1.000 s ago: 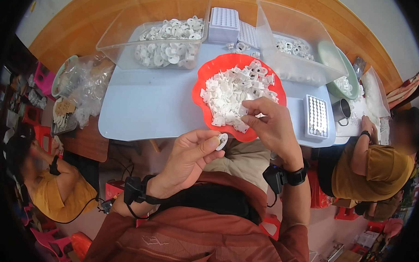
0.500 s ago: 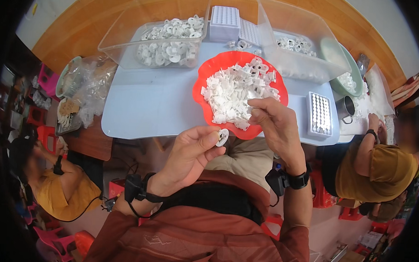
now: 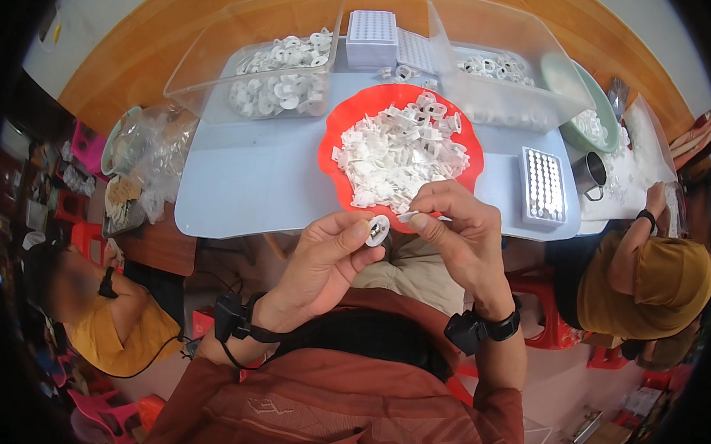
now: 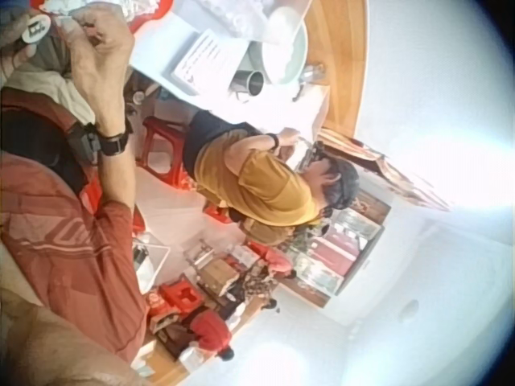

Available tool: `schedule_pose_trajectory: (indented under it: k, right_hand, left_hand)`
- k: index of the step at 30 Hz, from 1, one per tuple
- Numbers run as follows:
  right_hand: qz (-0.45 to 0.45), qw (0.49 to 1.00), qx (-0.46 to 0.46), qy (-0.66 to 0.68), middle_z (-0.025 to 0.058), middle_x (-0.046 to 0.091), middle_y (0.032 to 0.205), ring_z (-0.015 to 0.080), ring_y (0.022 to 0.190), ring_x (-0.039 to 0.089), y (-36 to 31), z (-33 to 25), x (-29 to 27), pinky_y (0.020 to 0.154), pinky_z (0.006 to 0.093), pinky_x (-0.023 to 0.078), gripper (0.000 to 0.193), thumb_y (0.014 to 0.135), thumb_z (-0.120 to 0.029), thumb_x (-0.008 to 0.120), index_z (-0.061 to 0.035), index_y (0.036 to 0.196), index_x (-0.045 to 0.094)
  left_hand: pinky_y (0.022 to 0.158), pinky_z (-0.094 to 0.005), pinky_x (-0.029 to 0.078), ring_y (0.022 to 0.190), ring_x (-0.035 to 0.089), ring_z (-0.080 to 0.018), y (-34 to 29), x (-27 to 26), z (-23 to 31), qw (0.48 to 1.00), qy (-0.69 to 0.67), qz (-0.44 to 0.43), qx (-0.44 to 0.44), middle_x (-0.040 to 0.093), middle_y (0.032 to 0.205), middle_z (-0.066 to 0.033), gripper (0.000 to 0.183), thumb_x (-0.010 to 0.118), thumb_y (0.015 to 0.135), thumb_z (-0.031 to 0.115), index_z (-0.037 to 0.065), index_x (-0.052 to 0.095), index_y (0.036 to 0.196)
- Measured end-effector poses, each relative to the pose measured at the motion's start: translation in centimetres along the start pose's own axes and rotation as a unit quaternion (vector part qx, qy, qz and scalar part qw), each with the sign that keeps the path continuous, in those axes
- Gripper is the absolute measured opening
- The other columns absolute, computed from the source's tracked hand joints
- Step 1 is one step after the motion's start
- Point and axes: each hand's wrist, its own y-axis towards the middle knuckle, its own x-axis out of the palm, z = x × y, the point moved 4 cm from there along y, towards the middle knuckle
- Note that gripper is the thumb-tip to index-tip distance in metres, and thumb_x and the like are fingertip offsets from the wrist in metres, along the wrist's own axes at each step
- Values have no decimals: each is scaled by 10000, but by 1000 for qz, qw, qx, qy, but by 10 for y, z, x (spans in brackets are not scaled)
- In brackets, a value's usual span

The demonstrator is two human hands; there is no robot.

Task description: Assembling small plastic components by peeling backings and joining pieces while sitting at a sorting table.

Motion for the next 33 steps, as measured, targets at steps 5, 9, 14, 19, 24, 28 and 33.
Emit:
schedule_pose_trajectory:
  k: [5, 9, 14, 19, 24, 28, 33]
  right_hand:
    - [0, 999, 6, 40, 63, 675, 979, 103, 832, 636, -12, -8, 10, 699, 232, 516, 109, 901, 20, 691, 32, 1009, 704]
    - [7, 1000, 2, 30, 80, 678, 972, 119, 831, 659, -16, -6, 13, 708, 245, 538, 133, 902, 38, 679, 33, 1033, 704]
    - [20, 1000, -18, 5, 92, 682, 941, 125, 814, 667, -18, -4, 13, 699, 253, 544, 144, 892, 53, 677, 36, 1034, 698]
    - [32, 998, -54, -30, 106, 682, 905, 144, 777, 673, -20, -7, 11, 676, 256, 539, 147, 864, 68, 689, 31, 1006, 697]
    - [40, 998, -50, -26, 100, 684, 889, 140, 764, 668, -23, -8, 10, 661, 260, 532, 128, 857, 60, 703, 23, 980, 707]
    - [50, 996, -57, -37, 94, 678, 875, 133, 751, 659, -25, -8, 10, 648, 264, 526, 117, 845, 53, 721, 18, 957, 711]
    - [54, 997, -36, 28, 65, 662, 857, 113, 763, 650, -28, -6, 8, 669, 252, 536, 84, 848, 58, 721, 20, 915, 688]
  left_hand:
    - [863, -268, 608, 995, 679, -142, 3, 4, -3, 1000, 13, -5, -4, 685, 1117, -87, 213, 612, 997, 157, 19, 638, 1158]
    - [887, -287, 593, 1004, 668, -142, 5, 6, -6, 1000, -2, -8, -16, 690, 1101, -72, 173, 644, 975, 106, 45, 682, 1133]
    - [896, -273, 597, 1018, 669, -142, 5, 8, -10, 1000, 17, -17, -7, 677, 1112, -74, 212, 611, 998, 150, 30, 635, 1172]
    - [922, -283, 590, 1031, 666, -144, 7, 12, -14, 1000, 26, -13, -7, 675, 1133, -76, 208, 611, 997, 139, 33, 640, 1173]
    - [933, -295, 587, 1045, 666, -158, 7, 11, -16, 999, 33, -24, -2, 678, 1146, -85, 204, 618, 991, 129, 35, 651, 1169]
    - [938, -311, 586, 1050, 669, -173, 7, 10, -17, 999, 40, -27, 9, 685, 1142, -92, 191, 625, 985, 123, 40, 665, 1153]
    - [922, -311, 571, 1038, 661, -159, 4, 15, -18, 998, 51, -41, 12, 682, 1121, -69, 169, 641, 977, 98, 62, 688, 1135]
